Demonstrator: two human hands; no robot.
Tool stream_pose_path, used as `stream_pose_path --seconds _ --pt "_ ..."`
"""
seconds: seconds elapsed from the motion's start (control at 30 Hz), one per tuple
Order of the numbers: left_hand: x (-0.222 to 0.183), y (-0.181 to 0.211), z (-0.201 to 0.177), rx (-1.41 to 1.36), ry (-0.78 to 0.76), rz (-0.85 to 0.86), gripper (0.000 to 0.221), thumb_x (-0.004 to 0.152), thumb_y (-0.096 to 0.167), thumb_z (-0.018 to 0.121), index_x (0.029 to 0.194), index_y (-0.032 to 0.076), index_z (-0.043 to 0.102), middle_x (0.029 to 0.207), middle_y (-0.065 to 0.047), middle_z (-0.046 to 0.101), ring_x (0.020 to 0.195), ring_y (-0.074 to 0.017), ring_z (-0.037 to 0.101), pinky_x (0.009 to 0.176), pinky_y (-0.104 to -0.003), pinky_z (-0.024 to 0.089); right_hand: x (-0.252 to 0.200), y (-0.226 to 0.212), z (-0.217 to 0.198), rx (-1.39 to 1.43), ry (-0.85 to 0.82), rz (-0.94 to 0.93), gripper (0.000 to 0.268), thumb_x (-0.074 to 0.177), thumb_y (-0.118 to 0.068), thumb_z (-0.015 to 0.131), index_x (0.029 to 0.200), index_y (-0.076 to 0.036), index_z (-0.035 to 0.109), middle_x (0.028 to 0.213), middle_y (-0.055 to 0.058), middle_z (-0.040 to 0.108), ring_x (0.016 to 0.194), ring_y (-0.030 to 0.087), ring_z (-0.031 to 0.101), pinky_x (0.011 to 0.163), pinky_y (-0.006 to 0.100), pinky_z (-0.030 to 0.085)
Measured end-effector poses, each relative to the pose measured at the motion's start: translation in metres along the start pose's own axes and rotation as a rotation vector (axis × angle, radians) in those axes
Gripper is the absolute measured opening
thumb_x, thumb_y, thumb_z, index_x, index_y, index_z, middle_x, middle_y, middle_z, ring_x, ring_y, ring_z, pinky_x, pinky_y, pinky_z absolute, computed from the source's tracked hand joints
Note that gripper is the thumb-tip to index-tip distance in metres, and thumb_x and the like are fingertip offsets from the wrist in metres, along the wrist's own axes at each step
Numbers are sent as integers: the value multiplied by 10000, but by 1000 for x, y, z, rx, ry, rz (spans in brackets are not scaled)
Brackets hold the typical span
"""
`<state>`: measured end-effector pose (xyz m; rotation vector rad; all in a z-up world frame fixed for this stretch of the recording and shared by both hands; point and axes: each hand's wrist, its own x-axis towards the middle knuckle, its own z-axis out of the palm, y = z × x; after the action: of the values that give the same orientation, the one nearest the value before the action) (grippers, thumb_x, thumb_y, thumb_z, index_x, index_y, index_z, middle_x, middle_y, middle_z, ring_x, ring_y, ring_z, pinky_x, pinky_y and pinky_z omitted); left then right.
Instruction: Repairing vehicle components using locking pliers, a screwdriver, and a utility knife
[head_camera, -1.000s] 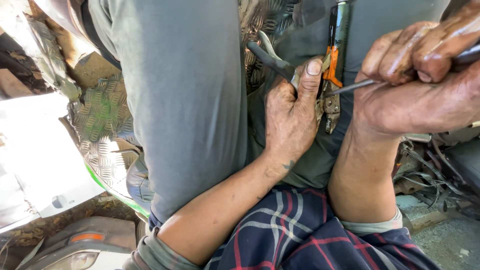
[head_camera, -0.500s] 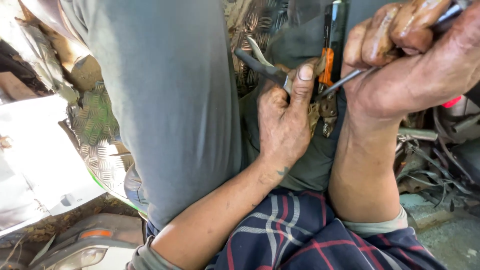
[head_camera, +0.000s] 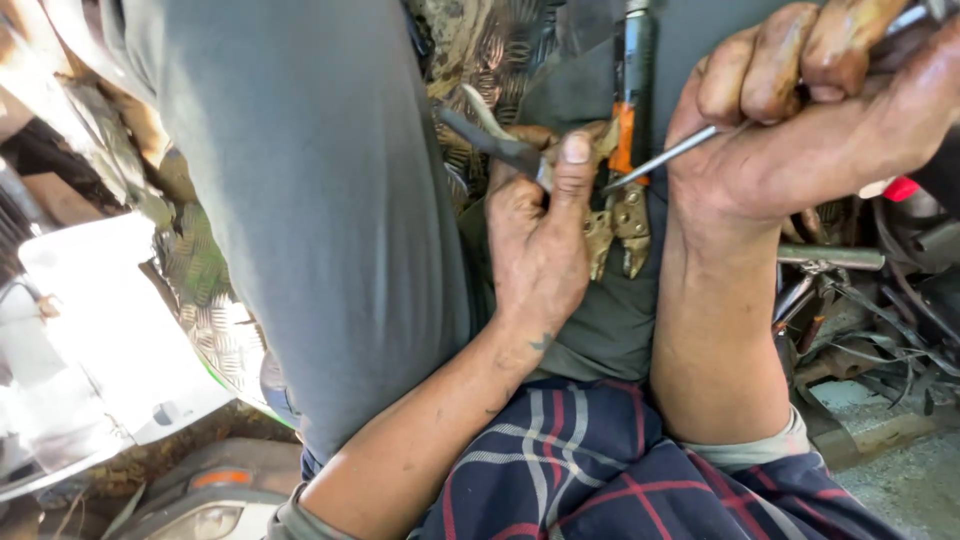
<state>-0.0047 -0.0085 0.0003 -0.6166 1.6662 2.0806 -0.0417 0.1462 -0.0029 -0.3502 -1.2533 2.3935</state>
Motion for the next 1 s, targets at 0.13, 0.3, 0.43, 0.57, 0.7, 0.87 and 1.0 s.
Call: stream_pose_path --seconds 0.13,0.3,0.43,0.57,0.7,0.87,1.0 --pt "-2 2 -1 100 -54 74 420 1031 340 508 1145 -7 716 1028 -61 632 901 -157 578 851 -303 491 6 -5 -14 9 11 -8 290 964 -322 614 829 -141 432 744 -42 293 502 50 106 467 312 71" --pt "-2 5 -3 3 -107 104 311 1035 204 562 1150 -46 707 1055 -65 698 934 -154 645 868 -287 521 12 -16 -42 232 -191 148 185 1039 -260 430 872 -220 364 815 -132 322 625 -1 108 557 217 96" --pt "-4 6 -6 -67 -103 41 308 1013 160 589 1174 -76 703 970 -30 654 881 -113 575 831 -258 491 2 -53 -44 -76 -212 388 242 1126 -458 446 1164 -227 507 853 -190 326 589 -83 211 483 121 175" --pt "-6 19 -13 98 -198 165 394 920 94 587 1293 -24 634 1059 -94 690 893 -188 632 862 -297 533 -28 -66 29 -704 -181 345 372 1157 -85 485 1507 -47 364 862 38 414 497 61 262 396 223 204" --pt "-10 23 -16 153 -329 387 403 884 -5 651 1284 45 636 1068 -95 679 899 -233 658 846 -320 551 -48 -64 42 -932 31 370 306 1031 -193 704 1256 -49 555 844 -30 550 510 11 400 456 156 328" --pt "-17 32 -21 170 -415 479 364 901 -18 637 1260 41 613 1134 -122 703 949 -279 709 872 -356 585 -52 -66 44 -823 33 276 376 968 -169 713 1290 -37 571 1017 51 687 497 13 399 404 153 315" --pt "-19 35 -20 222 -429 592 368 818 -24 666 1169 -17 554 1025 -161 631 897 -342 635 841 -408 543 -57 -66 39 -591 143 176 544 1017 -69 581 1555 -59 498 979 123 699 456 48 363 388 176 265"
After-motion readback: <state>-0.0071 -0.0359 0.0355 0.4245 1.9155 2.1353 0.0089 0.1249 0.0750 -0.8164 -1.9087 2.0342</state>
